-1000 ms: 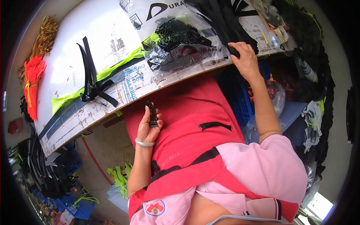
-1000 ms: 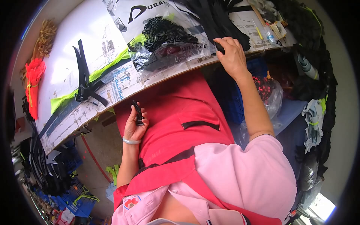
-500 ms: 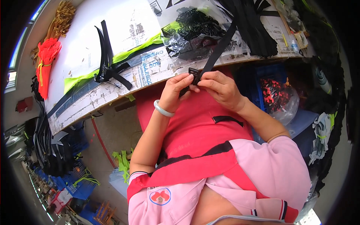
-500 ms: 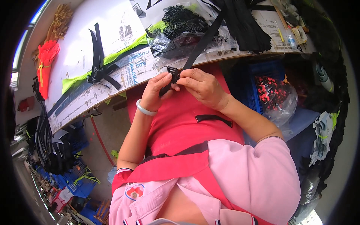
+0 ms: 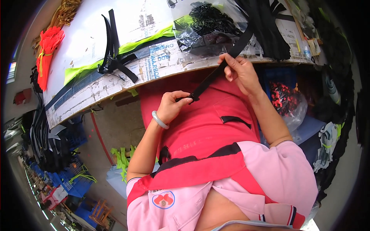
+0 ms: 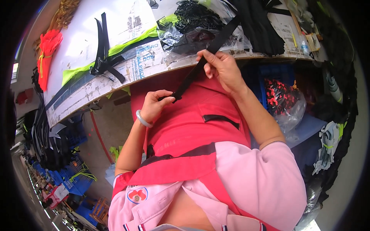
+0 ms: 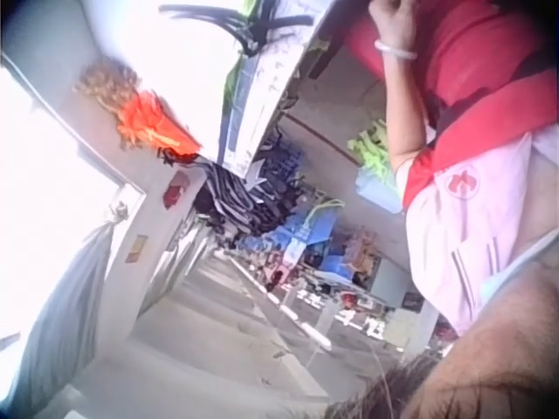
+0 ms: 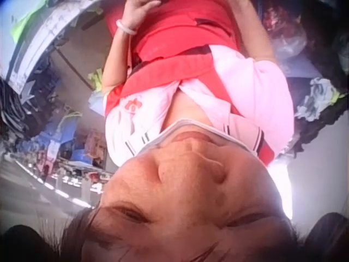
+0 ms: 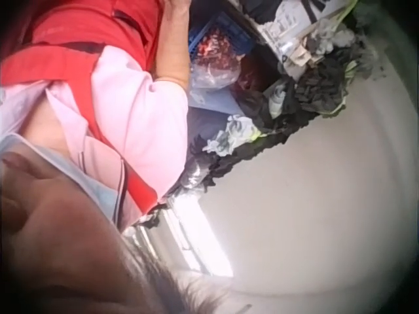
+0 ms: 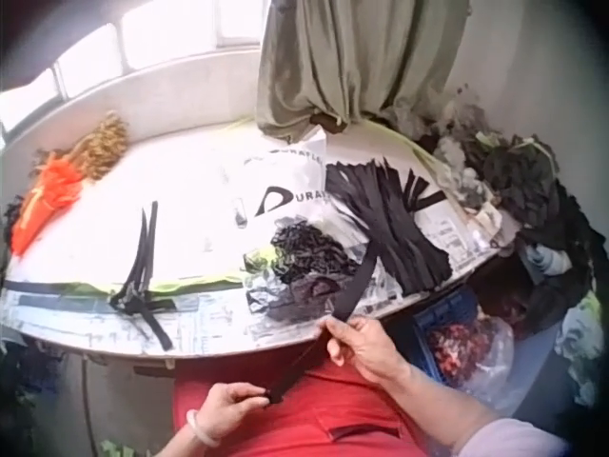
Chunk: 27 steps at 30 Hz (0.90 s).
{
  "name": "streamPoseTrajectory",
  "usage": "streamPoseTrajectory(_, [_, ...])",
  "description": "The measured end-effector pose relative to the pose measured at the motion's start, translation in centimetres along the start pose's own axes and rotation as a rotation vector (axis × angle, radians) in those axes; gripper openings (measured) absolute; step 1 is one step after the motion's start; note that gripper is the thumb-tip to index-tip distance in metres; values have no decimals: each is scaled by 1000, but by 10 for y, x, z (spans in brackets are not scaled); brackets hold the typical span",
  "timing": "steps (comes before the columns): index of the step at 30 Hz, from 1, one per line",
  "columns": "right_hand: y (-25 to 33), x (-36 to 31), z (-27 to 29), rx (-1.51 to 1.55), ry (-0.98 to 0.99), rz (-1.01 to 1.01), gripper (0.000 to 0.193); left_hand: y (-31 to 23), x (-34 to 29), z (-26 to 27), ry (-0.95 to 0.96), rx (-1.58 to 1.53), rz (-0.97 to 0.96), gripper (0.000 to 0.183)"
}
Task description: Attaching plastic buckles to black nylon webbing straps at a factory workstation.
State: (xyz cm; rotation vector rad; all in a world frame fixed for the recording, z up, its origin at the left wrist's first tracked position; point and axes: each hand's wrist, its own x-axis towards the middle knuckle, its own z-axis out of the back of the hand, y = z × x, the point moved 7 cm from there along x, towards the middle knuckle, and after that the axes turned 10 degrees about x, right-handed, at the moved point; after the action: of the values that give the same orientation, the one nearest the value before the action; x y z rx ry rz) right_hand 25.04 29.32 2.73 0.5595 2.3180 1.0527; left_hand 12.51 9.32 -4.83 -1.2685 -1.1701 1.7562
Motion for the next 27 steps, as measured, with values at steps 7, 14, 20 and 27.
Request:
streamPoseTrajectory(7, [109, 13, 14, -190, 21, 251, 26, -21, -26, 66, -494, 390, -217, 17])
streamPoseTrajectory(14, [-63, -15, -72, -390, 274, -336, 20, -40, -2, 35, -418, -412, -113, 27])
streamPoseTrajectory(20, [-78, -3, -70, -244, 182, -284, 21, -43, -7, 32, -476, -347, -133, 23])
streamPoseTrajectory(27, [-91, -9, -76, -69, 158, -213, 27, -37, -7, 28, -599, -269, -254, 22])
